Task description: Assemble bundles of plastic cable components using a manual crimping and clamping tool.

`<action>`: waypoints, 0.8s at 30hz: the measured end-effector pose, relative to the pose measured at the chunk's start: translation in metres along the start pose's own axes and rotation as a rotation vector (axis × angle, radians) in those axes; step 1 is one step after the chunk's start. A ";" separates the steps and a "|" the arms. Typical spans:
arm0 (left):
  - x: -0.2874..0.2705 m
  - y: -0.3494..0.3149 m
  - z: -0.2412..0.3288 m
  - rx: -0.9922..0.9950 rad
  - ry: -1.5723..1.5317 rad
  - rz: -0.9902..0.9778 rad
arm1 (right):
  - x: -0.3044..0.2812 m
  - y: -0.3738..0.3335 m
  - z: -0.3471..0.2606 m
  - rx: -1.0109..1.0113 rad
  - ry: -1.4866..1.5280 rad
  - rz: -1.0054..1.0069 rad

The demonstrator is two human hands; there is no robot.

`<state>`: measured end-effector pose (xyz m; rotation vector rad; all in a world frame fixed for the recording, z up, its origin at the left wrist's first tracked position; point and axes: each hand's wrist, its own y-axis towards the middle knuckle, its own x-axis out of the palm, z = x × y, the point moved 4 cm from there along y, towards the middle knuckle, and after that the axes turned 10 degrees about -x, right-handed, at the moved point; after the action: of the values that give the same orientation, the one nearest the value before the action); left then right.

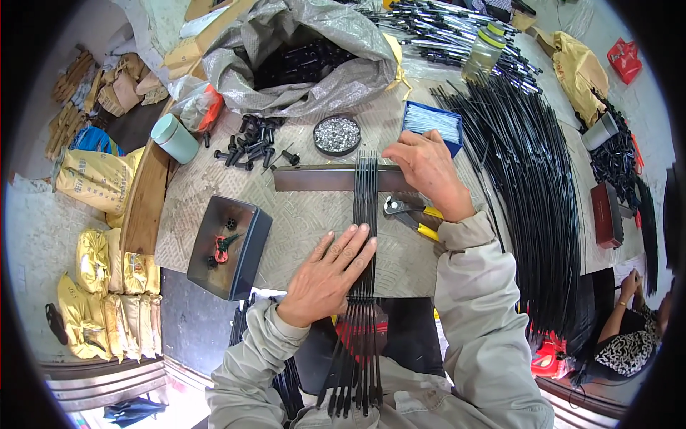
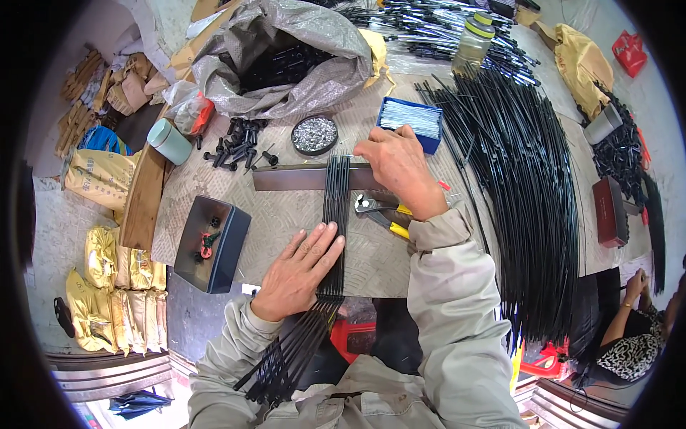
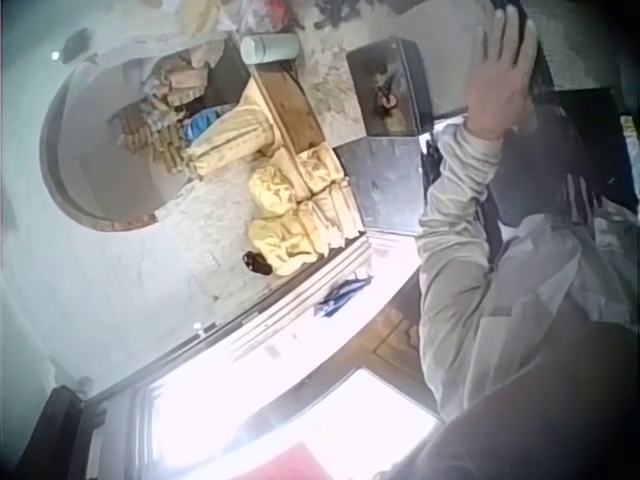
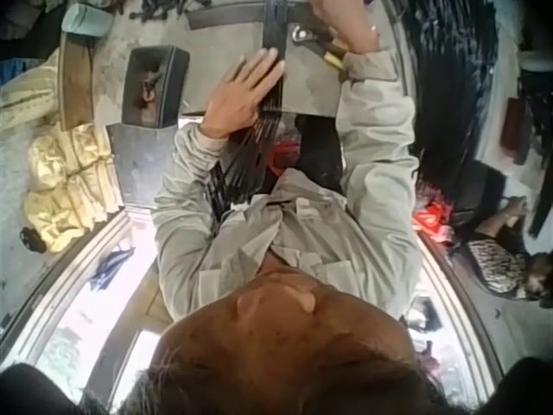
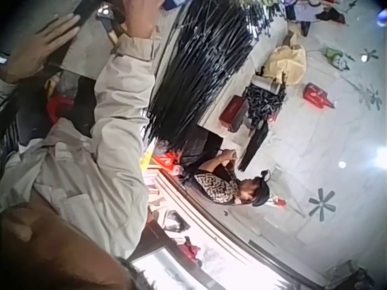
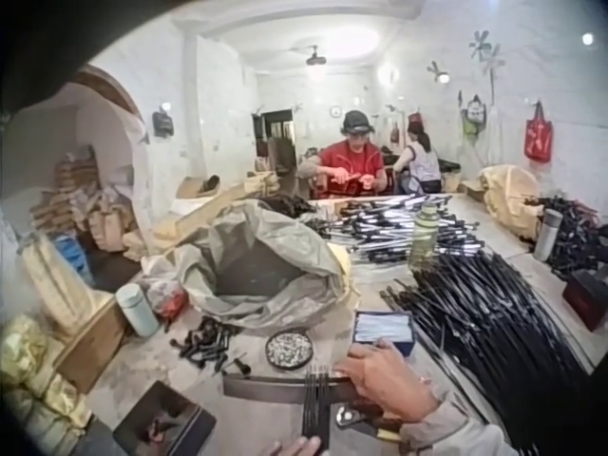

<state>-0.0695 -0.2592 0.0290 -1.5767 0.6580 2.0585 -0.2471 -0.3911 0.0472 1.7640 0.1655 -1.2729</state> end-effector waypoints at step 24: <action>-0.004 0.005 0.011 -0.010 -0.067 -0.010 | 0.014 0.001 -0.003 0.003 0.108 0.053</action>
<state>-0.0798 -0.2568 0.0355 -1.5066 0.6150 2.1005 -0.2382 -0.3948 0.0370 1.8291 0.1778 -1.1413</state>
